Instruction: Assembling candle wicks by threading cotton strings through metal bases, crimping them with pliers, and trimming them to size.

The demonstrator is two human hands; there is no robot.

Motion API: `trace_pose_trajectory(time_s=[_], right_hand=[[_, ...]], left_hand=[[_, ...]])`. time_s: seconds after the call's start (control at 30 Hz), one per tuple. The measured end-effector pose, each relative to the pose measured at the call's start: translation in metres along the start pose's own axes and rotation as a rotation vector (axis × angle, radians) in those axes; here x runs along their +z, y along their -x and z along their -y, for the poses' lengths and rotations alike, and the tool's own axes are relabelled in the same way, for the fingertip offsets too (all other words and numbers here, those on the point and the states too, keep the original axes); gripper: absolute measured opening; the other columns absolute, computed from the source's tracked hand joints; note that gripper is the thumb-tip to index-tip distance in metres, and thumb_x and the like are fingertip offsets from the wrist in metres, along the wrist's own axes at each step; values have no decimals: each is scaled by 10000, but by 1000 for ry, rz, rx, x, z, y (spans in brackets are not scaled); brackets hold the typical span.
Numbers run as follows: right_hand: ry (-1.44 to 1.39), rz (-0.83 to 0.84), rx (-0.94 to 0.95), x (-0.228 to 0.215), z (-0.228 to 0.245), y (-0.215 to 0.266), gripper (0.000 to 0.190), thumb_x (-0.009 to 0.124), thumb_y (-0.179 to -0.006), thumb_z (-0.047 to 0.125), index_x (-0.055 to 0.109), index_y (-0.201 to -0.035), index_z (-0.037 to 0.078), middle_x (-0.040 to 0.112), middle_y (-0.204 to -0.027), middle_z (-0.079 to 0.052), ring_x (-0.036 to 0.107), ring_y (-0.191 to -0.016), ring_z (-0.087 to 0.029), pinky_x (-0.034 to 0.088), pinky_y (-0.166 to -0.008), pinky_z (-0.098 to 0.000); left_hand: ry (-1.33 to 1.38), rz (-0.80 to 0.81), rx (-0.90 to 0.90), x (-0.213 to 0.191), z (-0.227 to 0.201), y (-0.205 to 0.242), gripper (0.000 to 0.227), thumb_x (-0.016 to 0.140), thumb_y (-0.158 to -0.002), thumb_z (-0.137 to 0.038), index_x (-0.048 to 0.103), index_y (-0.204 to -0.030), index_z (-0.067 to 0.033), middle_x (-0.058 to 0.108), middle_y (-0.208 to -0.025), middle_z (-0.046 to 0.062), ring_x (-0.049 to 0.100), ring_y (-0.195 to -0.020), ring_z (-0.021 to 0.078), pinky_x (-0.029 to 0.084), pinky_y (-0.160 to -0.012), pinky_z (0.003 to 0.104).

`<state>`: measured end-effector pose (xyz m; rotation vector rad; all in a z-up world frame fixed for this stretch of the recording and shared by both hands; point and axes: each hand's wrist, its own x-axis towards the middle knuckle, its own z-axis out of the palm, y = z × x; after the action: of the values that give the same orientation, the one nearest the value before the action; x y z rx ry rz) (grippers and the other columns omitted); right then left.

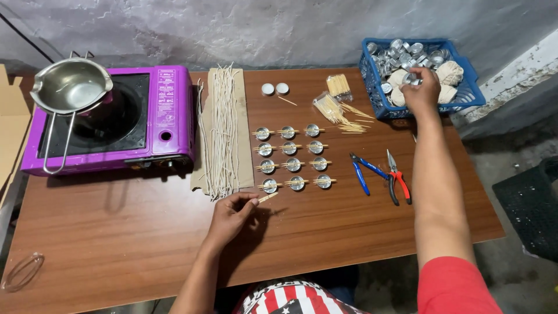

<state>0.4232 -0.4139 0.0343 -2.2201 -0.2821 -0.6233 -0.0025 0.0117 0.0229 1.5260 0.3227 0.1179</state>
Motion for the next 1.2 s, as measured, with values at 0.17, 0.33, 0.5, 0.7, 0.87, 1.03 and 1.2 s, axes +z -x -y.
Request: trace_pose_trajectory(time_s=[0.17,0.33,0.5,0.7,0.87,1.03,1.2], right_hand=[[-164,13,161,-10,31,23,432,784,-841,3,697,-1236,155,603,-1150,-124,729,-904,-269,605,-764,-317],[-192,33,149,-9,23,33,326,735,-941,25,692,-1251,117,641,-1135,-159,733,-875,-269,579,-749,-340],[-95,-9,70,-15,42,51,429,780,-929,67,642,-1335,62,649,-1167,-212,722,-921,-303,579,-761,-381],[-124,34,101,-14,37,65,447,784,-843,19,690,-1278,52,625,-1151,-159,703,-860,-201,573,-759,-334],[-117,14,102,-21,47,67,428,789,-866,48,696,-1284,74,606,-1161,-138,682,-885,-170,567,-779,-304],[-152,41,13,-23,75,101,444,796,-873,19,697,-1304,56,580,-1210,-180,627,-890,-179,553,-763,-244],[-410,212,87,-5,128,183,573,809,-835,-5,593,-1365,-26,591,-1169,-180,565,-784,-85,490,-641,-139]], left_hand=[[-21,19,38,3,31,-13,180,773,-878,-59,810,-1044,1,776,-748,185,687,-657,171,585,-647,324],[-162,89,-33,-2,40,-13,172,761,-876,-74,813,-1030,-16,756,-709,187,687,-598,195,577,-601,353],[-183,84,-64,-20,38,-9,179,723,-882,-48,802,-1036,-3,721,-653,179,675,-494,195,556,-537,322],[-384,99,-104,-25,23,-2,188,752,-893,-134,824,-1052,-63,787,-818,200,738,-756,253,579,-697,383],[-406,65,-122,-30,18,3,199,744,-900,-157,823,-1066,-80,791,-829,184,747,-772,254,582,-706,379],[-331,68,-157,-32,7,15,218,738,-898,-126,802,-1083,-28,786,-826,212,748,-733,258,606,-676,369],[-218,48,-171,-32,21,8,290,753,-890,-92,752,-1156,23,780,-912,253,758,-801,260,624,-711,346]])
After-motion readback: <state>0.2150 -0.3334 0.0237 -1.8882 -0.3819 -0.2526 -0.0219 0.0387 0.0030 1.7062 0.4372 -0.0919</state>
